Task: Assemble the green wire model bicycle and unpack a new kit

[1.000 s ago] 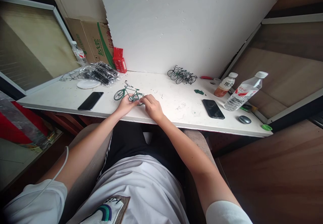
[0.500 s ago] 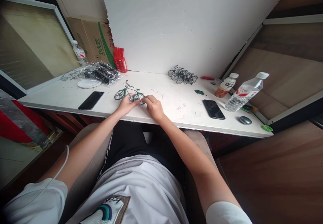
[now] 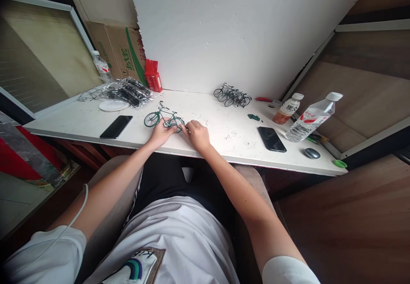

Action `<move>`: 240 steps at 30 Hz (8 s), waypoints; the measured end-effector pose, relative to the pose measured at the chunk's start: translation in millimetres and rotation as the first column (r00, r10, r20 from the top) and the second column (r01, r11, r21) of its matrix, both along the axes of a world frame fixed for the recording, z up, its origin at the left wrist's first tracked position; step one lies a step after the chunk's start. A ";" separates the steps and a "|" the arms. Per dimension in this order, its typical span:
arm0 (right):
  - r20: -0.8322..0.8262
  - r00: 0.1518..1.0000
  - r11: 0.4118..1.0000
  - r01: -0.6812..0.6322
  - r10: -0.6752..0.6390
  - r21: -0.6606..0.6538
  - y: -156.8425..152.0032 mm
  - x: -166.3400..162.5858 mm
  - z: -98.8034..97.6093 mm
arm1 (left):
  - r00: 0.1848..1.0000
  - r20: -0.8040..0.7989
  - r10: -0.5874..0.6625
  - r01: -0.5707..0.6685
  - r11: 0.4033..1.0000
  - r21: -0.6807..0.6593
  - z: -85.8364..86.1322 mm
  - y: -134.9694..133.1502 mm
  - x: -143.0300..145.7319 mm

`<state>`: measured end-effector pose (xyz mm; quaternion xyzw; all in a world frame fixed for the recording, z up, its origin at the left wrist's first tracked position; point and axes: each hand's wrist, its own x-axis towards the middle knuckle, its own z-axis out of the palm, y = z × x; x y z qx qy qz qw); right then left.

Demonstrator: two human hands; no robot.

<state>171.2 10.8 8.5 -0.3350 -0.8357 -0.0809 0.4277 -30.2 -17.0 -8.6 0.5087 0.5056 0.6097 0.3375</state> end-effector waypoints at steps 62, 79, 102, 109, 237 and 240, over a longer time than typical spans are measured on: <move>0.467 0.882 0.950 0.195 -0.060 -0.246 -22.3 -5.3 19.7 | 0.974 -0.201 0.101 -0.053 0.971 0.231 -8.2 0.8 0.2; -0.651 0.759 0.296 -0.628 0.028 -0.720 -25.0 -21.4 17.5 | 0.966 -0.180 0.186 -0.107 0.920 0.376 -10.1 -3.3 4.5; 0.285 0.957 0.903 0.071 0.059 -0.424 -25.5 -0.2 27.1 | 0.971 -0.129 0.203 -0.142 0.917 0.374 -12.7 -11.0 14.2; -0.476 0.860 0.491 -0.499 0.183 -0.714 -33.3 -10.4 23.5 | 0.965 -0.110 0.236 -0.181 0.910 0.373 -9.3 -21.0 19.5; -0.682 0.719 0.731 -0.536 0.133 -0.423 -40.8 6.5 60.7 | 0.958 0.235 -0.163 0.165 0.986 0.010 28.8 -45.3 17.0; -0.660 0.740 0.732 -0.519 0.126 -0.441 -44.2 9.4 61.8 | 0.951 0.249 -0.183 0.194 0.981 -0.020 32.7 -49.7 19.5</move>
